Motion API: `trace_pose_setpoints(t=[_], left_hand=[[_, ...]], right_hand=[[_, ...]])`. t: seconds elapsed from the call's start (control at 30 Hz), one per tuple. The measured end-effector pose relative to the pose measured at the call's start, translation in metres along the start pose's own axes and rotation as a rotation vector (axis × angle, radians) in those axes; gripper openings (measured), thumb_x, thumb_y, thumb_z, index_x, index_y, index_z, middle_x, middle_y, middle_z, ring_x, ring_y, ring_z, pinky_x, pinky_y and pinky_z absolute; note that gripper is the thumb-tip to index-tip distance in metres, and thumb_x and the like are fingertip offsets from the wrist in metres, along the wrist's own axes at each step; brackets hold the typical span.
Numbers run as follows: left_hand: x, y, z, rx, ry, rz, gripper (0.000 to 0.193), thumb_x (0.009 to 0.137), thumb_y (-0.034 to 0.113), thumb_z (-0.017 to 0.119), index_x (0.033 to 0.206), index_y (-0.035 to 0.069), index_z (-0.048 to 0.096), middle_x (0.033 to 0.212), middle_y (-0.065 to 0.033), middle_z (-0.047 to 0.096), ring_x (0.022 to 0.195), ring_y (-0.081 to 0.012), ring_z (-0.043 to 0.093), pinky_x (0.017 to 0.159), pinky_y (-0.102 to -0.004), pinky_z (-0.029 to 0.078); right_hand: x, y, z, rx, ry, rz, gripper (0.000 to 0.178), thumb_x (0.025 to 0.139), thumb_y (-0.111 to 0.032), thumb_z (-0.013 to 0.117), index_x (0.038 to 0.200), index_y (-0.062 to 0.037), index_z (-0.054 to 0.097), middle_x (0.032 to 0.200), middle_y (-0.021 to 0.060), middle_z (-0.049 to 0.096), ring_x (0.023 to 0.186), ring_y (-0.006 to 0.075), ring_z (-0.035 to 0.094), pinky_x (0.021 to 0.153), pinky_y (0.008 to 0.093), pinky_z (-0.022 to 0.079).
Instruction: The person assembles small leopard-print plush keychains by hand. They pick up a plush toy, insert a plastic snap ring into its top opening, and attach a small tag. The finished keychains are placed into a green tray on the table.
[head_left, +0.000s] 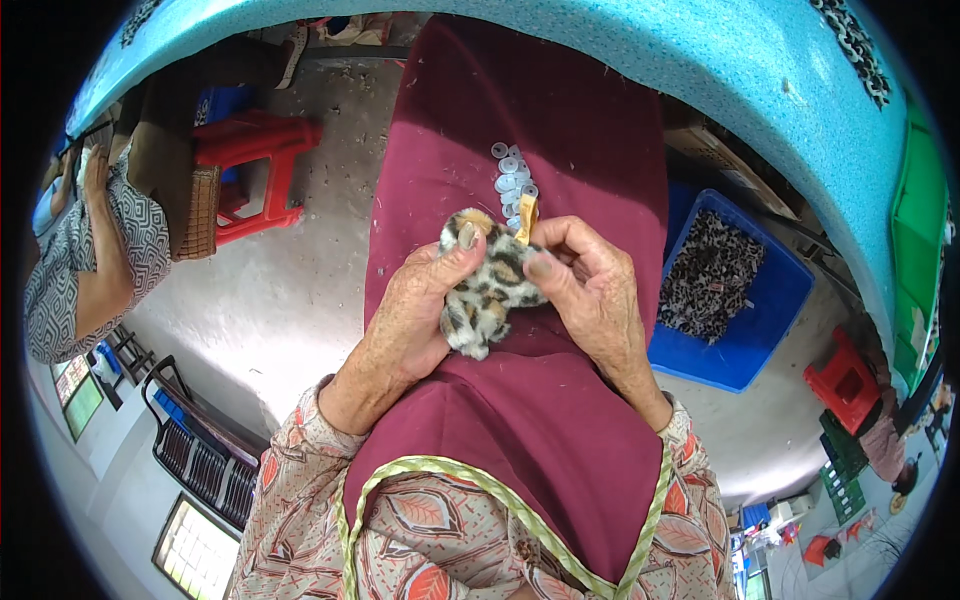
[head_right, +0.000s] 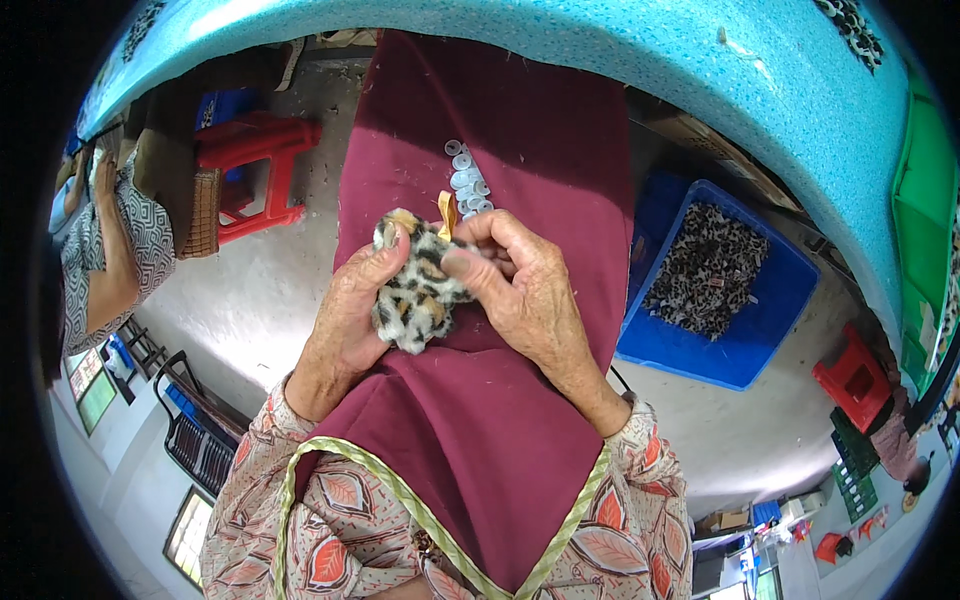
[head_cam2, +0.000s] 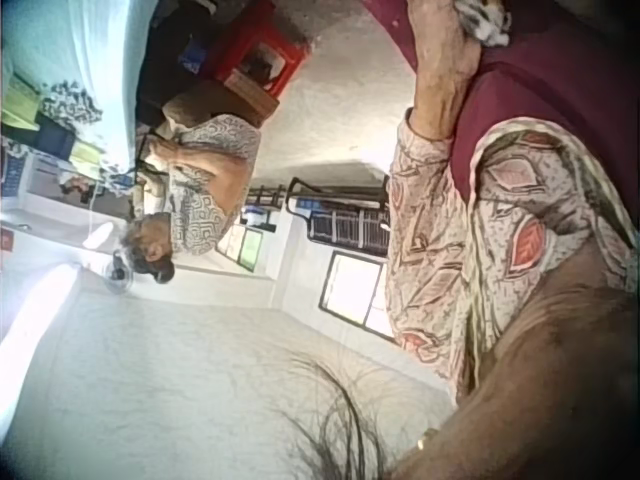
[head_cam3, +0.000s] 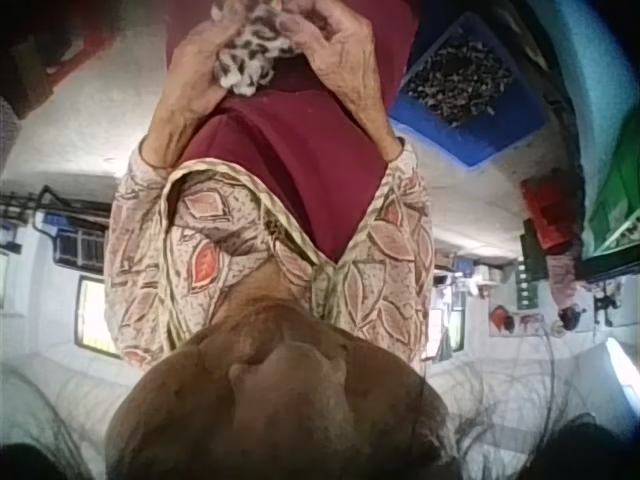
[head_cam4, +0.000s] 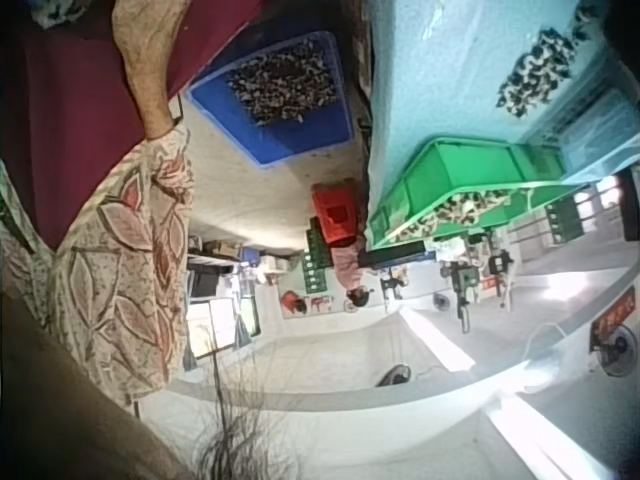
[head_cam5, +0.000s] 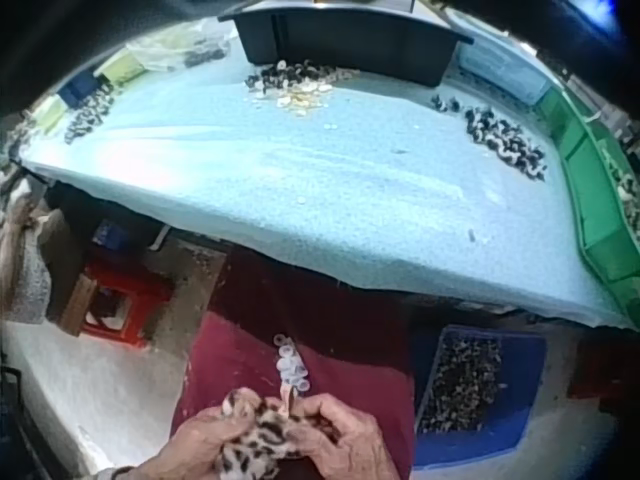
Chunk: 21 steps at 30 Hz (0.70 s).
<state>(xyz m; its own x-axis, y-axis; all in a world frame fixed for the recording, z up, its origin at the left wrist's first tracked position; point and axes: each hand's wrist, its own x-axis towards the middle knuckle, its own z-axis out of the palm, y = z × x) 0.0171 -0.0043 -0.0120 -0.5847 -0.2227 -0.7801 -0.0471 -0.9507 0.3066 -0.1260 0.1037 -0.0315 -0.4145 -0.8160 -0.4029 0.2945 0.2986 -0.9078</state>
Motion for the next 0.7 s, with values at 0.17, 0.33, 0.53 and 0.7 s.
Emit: trace_pose_setpoints(t=[0.17,0.33,0.53,0.7], left_hand=[[0.001,0.004,-0.003,0.101,-0.101,-0.146,0.036,0.084,0.017,0.069,0.116,0.004,0.058,0.101,-0.0074,0.066,0.087,-0.0175,0.065,0.074,-0.031,0.056],[0.003,0.001,-0.004,0.452,-0.094,0.137,0.028,0.082,0.013,0.071,0.105,-0.002,0.063,0.093,-0.0075,0.067,0.081,-0.0135,0.064,0.071,-0.0284,0.056],[-0.002,0.009,0.009,0.133,0.024,-0.082,0.029,0.086,0.018,0.067,0.107,-0.001,0.061,0.096,-0.0095,0.068,0.082,-0.0177,0.068,0.074,-0.0309,0.057],[-0.003,0.008,0.017,0.099,0.065,-0.046,0.029,0.089,0.021,0.064,0.106,-0.003,0.062,0.092,-0.0121,0.069,0.078,-0.0186,0.069,0.068,-0.0304,0.058]], right_hand=[[0.0,0.001,-0.007,-0.008,0.005,0.063,0.021,0.091,-0.018,0.06,0.081,0.0006,0.058,0.068,-0.002,0.054,0.064,0.0041,0.046,0.056,0.0222,0.038],[0.001,-0.009,-0.007,0.046,-0.014,0.137,0.023,0.092,-0.02,0.059,0.083,0.0002,0.058,0.069,-0.004,0.052,0.066,0.0031,0.043,0.057,0.0215,0.036],[0.003,-0.018,-0.001,0.017,0.062,0.06,0.026,0.091,-0.026,0.061,0.089,0.0004,0.061,0.072,-0.0018,0.057,0.07,0.0045,0.049,0.063,0.0216,0.041],[-0.005,0.003,-0.002,0.048,0.022,0.091,0.03,0.09,-0.029,0.063,0.093,0.0003,0.063,0.075,0.0011,0.062,0.072,0.0066,0.054,0.065,0.0243,0.044]])
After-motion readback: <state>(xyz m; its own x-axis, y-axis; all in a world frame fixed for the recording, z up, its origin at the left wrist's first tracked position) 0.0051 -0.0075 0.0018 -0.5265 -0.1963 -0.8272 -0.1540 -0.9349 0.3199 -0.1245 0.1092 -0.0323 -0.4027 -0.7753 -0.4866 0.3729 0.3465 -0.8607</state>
